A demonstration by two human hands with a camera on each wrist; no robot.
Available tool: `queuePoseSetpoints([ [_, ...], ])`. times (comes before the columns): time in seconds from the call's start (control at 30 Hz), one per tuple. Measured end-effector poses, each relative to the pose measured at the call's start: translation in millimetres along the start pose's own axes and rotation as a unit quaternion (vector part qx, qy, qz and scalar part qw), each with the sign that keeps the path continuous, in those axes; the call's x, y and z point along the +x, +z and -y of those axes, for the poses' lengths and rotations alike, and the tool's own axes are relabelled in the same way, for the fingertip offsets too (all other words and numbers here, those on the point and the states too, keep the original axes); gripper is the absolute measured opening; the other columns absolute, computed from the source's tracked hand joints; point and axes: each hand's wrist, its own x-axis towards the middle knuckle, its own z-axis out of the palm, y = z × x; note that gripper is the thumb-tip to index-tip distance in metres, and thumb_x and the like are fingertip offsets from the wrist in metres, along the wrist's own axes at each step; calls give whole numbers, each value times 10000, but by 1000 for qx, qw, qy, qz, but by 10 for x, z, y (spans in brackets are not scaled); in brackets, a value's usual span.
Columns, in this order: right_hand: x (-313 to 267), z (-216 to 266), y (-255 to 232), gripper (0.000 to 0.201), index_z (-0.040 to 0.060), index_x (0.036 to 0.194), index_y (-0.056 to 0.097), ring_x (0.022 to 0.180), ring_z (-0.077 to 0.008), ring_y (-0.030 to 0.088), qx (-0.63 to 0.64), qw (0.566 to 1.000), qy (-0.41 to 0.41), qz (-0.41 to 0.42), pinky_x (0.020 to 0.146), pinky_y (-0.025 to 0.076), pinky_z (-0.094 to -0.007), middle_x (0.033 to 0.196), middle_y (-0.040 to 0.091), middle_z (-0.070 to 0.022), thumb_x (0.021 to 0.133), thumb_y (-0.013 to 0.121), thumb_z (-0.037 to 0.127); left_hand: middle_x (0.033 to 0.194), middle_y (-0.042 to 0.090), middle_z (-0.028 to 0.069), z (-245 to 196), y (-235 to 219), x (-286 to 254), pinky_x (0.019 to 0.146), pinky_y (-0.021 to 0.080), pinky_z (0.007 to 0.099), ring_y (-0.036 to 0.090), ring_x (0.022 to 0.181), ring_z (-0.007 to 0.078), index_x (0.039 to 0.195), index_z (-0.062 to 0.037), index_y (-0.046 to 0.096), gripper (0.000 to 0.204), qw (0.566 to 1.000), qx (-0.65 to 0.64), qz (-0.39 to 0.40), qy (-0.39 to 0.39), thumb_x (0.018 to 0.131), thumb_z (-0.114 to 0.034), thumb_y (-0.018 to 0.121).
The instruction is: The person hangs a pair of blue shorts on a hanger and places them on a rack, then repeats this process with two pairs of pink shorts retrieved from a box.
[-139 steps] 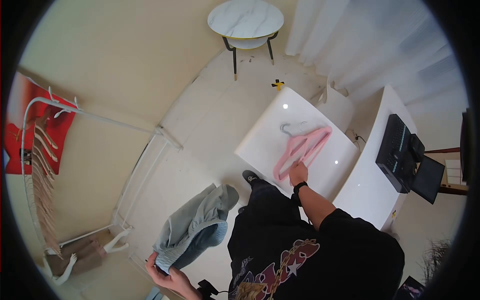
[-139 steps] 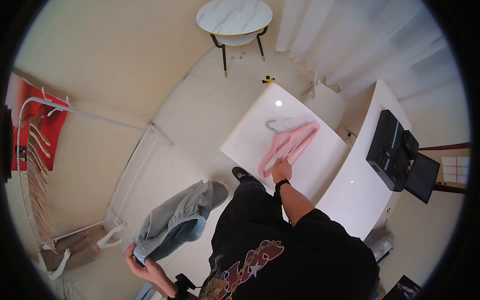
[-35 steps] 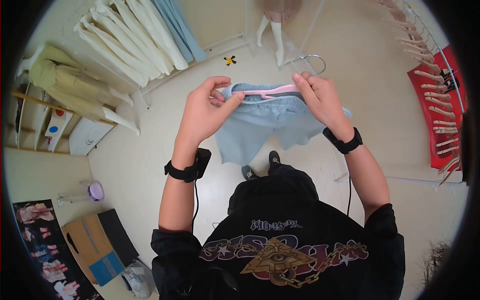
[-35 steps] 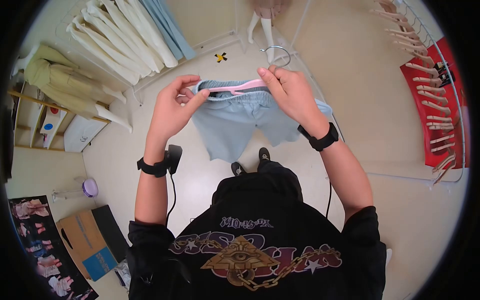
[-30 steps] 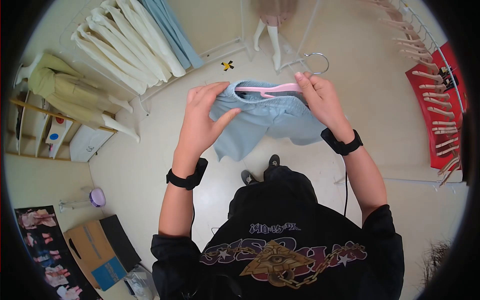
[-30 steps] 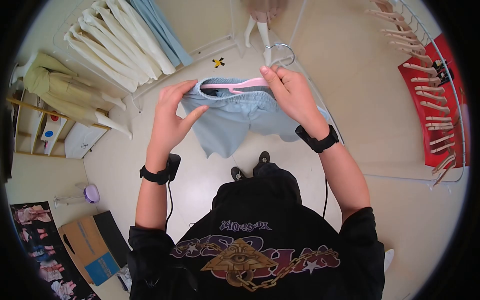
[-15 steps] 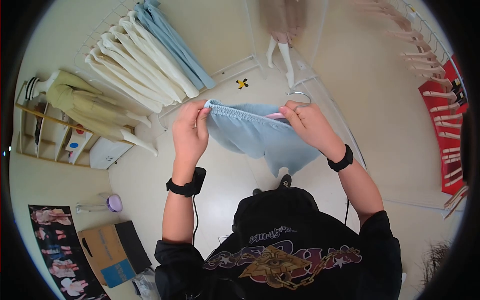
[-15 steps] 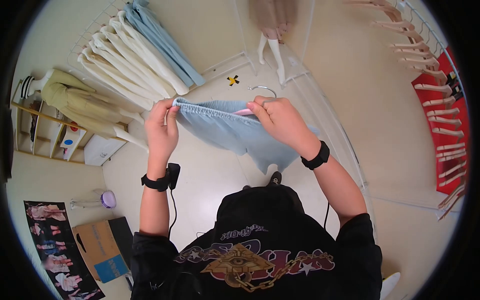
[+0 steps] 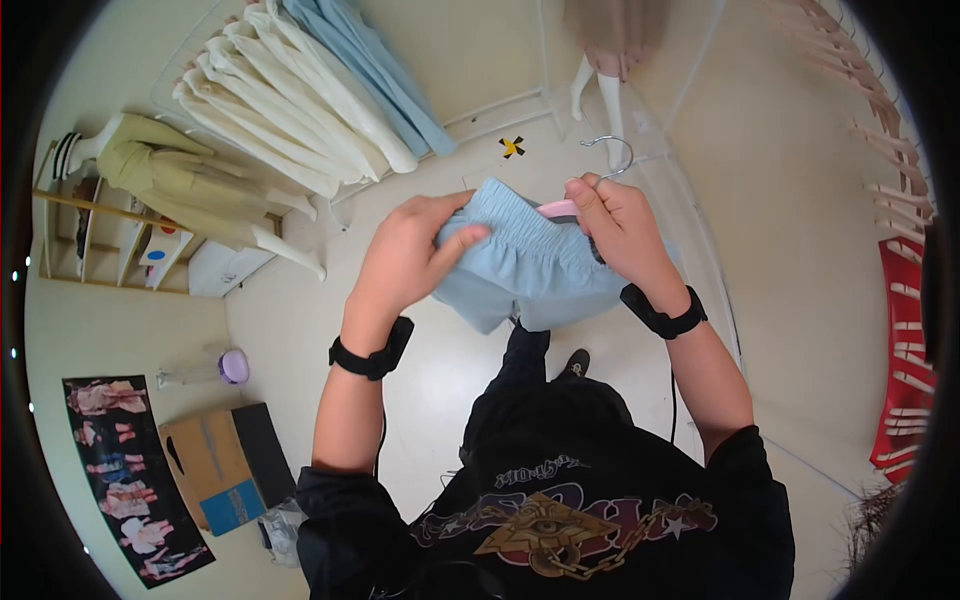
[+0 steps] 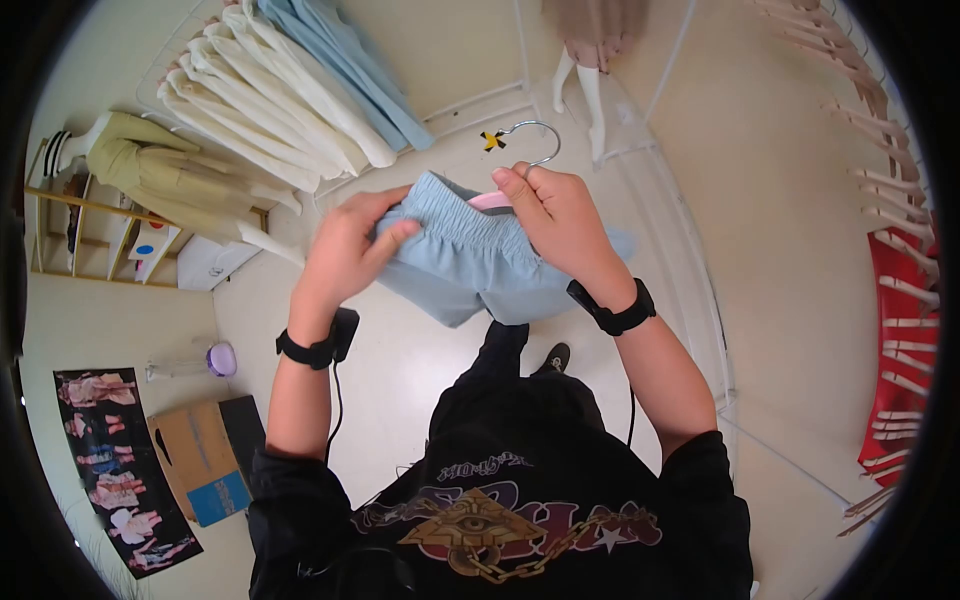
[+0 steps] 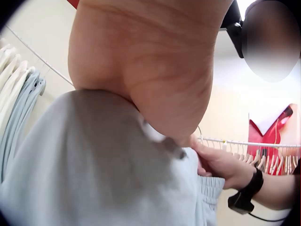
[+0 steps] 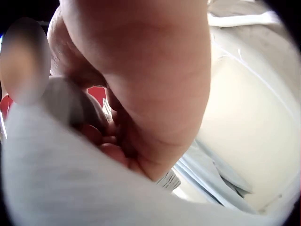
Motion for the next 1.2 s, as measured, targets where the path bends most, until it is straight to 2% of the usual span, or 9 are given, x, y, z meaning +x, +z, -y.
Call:
queuePoseSetpoints([
  [0.23,895,81,12,336,-23,964,670,657,-122,528,4,999,0,51,627,455,-305,770,609,-26,1068,697,295,804,709,134,999,16,545,710,537,422,663,769,334,1090,-79,803,211,999,32,1,20,922,-207,792],
  [0.3,1110,-26,-117,362,-23,1111,697,724,-206,627,-161,972,-171,8,669,501,-348,884,702,-76,987,784,306,786,702,125,1248,-103,676,680,528,422,656,737,324,1073,-81,805,201,1000,17,-6,0,909,-197,799],
  [0.4,1464,-280,-401,430,-2,1182,704,755,-304,641,-310,910,-276,3,694,515,-395,918,719,-147,910,845,299,806,707,130,1630,-345,917,658,523,415,647,690,317,1049,-84,806,163,998,-39,-49,6,901,-151,791],
  [0.47,1538,-344,-461,352,-11,1094,709,742,-357,628,-251,957,-124,75,694,514,-413,884,676,-191,915,826,269,822,714,128,1896,-512,1014,665,533,404,657,731,328,1048,-70,797,178,997,-63,-47,3,875,-112,788],
  [0.63,1853,-419,-289,230,-37,860,615,686,-281,532,-192,957,-20,215,638,435,-394,806,570,-164,974,724,130,927,721,121,2349,-675,1242,879,533,428,662,957,348,1087,-52,766,235,997,-15,-60,39,851,-56,765],
  [0.73,2157,-565,-149,166,-34,955,664,748,-185,568,-68,961,-27,267,683,455,-347,832,624,-85,1011,698,118,1043,718,117,2594,-646,1454,1007,488,459,635,1095,354,1130,-60,741,275,997,26,-71,20,857,-43,749],
  [0.9,2739,-606,29,202,-43,1192,651,943,-62,557,177,905,182,340,844,484,-268,1025,655,27,1056,680,103,1212,685,106,2891,-600,2003,1206,403,508,595,1284,363,1226,-89,691,351,990,96,-96,-23,883,-17,718],
  [1.07,3638,-630,15,576,-65,1523,506,1314,-143,568,263,836,146,460,1135,423,-317,1439,636,-80,1009,716,90,1384,647,132,3029,-924,3018,1241,385,530,532,1411,405,1299,-92,677,400,986,96,-134,-14,912,5,702],
  [1.2,4427,-334,189,569,-55,1509,521,1294,-144,577,278,878,96,377,1124,437,-329,1399,643,-76,990,707,85,1550,570,190,3155,-1134,3728,1208,427,513,486,1476,439,1457,-73,618,470,976,36,-215,-29,995,-44,695],
])
